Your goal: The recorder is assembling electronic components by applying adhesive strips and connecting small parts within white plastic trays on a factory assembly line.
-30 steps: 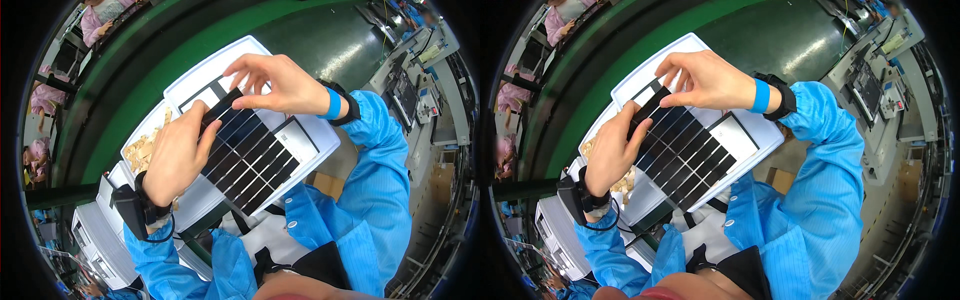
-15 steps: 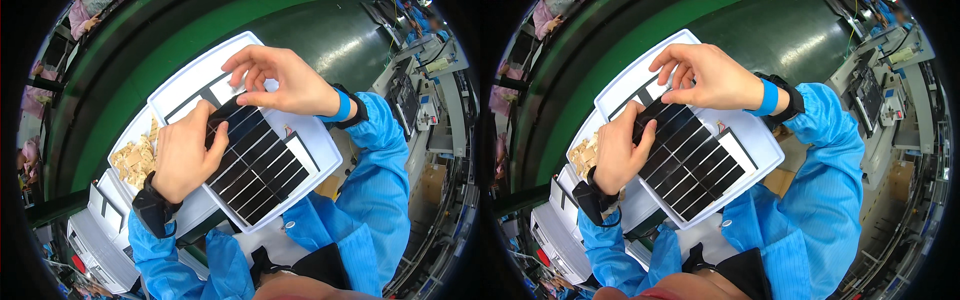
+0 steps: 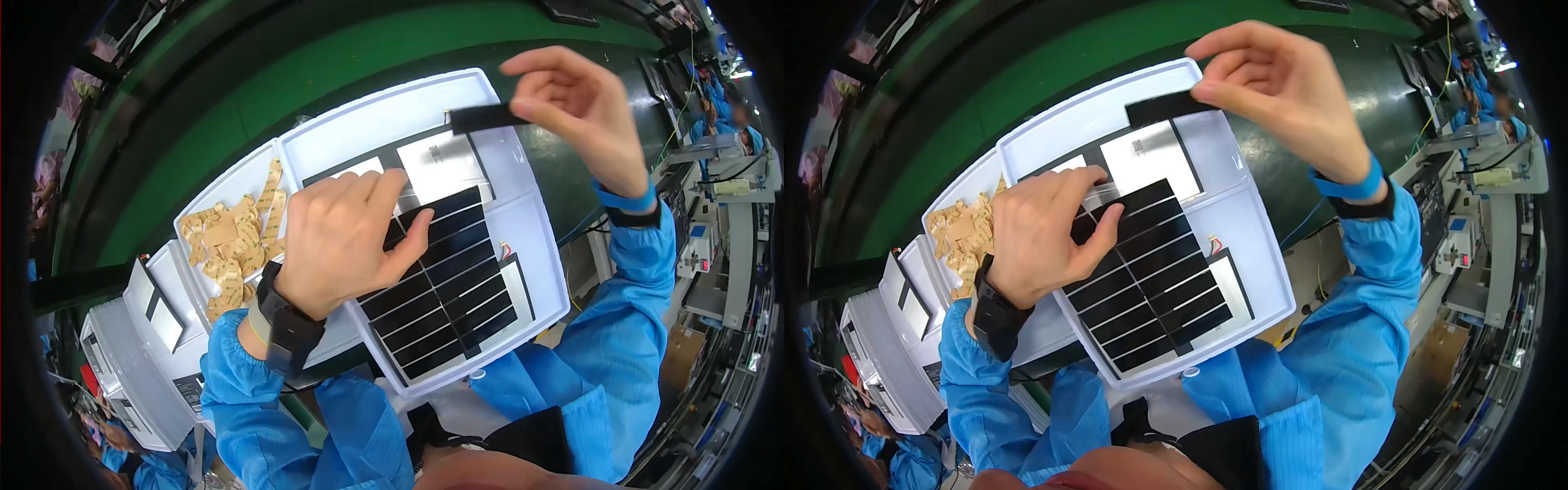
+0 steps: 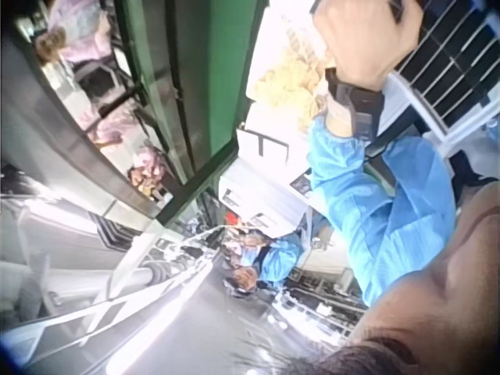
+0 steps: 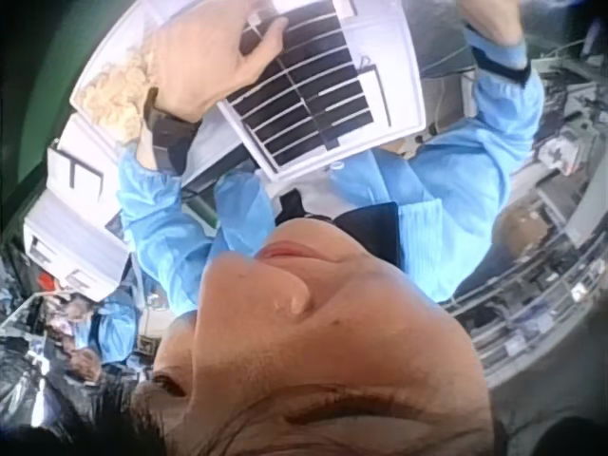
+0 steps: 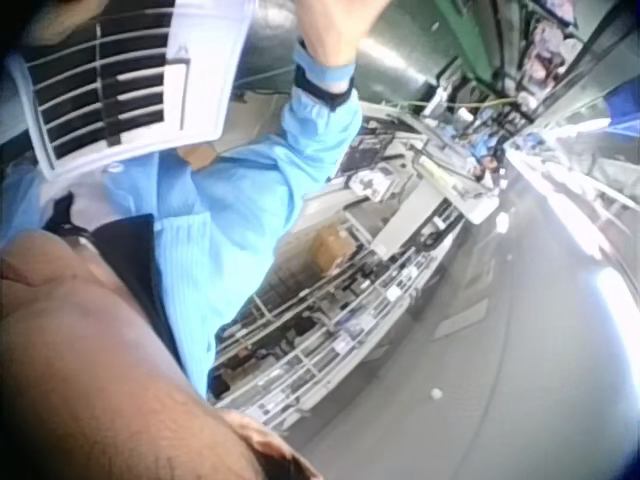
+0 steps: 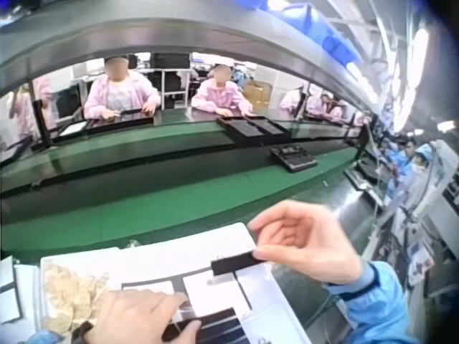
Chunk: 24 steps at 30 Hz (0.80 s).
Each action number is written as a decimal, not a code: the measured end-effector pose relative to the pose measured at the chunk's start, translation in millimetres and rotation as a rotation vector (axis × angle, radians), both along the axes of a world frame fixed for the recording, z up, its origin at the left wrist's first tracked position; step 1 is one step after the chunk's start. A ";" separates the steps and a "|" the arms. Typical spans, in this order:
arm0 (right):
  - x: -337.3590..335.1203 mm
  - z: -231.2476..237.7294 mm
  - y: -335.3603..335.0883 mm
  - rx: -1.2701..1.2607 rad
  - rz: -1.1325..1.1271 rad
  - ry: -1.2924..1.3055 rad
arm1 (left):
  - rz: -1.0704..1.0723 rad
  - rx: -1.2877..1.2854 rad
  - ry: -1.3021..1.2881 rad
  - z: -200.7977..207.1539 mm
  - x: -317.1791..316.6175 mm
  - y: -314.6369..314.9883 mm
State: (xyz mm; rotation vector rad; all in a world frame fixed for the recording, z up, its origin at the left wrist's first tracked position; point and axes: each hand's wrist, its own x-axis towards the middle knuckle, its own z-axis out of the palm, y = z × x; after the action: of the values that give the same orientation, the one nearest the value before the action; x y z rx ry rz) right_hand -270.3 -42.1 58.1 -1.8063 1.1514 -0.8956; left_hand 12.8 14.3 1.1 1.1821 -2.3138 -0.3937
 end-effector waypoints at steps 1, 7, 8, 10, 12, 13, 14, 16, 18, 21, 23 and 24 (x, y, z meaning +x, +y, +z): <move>2.8 -10.3 -7.8 0.067 0.043 -0.016 | -0.015 -0.144 -0.001 -1.7 -1.1 -1.7; 24.1 -49.8 -34.5 0.182 0.152 0.016 | -0.016 -0.255 -0.004 -15.2 -6.2 -6.6; 23.7 -49.7 -34.9 0.190 0.136 0.015 | -0.025 -0.251 0.001 -15.7 -5.7 -7.0; 21.9 -50.6 -35.3 0.203 0.119 0.015 | -0.007 -0.210 0.030 -16.7 -4.6 -8.0; 19.8 -51.8 -35.5 0.167 0.142 0.047 | -0.004 -0.181 0.022 -13.7 -5.3 -8.7; 19.0 -51.8 -34.9 0.173 0.134 0.049 | -0.004 -0.174 0.020 -14.1 -6.2 -9.2; 19.1 -50.5 -34.7 0.185 0.125 0.048 | -0.004 -0.168 0.017 -14.5 -7.0 -9.7; 19.8 -50.9 -35.3 0.198 0.111 0.045 | -0.010 -0.154 0.014 -14.0 -7.3 -10.5; 21.5 -52.1 -36.1 0.167 0.117 0.046 | -0.013 -0.144 0.007 -14.7 -5.8 -10.4; 21.3 -52.0 -36.6 0.164 0.110 0.067 | -0.007 -0.107 0.018 -16.0 -6.1 -11.2; 21.0 -55.4 -37.2 0.150 0.120 0.080 | 0.013 -0.083 -0.026 -10.5 -8.8 -10.8; 20.9 -56.6 -37.4 0.135 0.131 0.093 | 0.011 -0.083 -0.027 -11.6 -9.1 -11.5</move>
State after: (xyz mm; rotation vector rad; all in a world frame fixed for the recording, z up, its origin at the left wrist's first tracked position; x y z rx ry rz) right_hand -249.4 -79.5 1.5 -1.8049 1.1099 -0.6483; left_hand 3.7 2.8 -10.5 1.1659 -2.3219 -0.2763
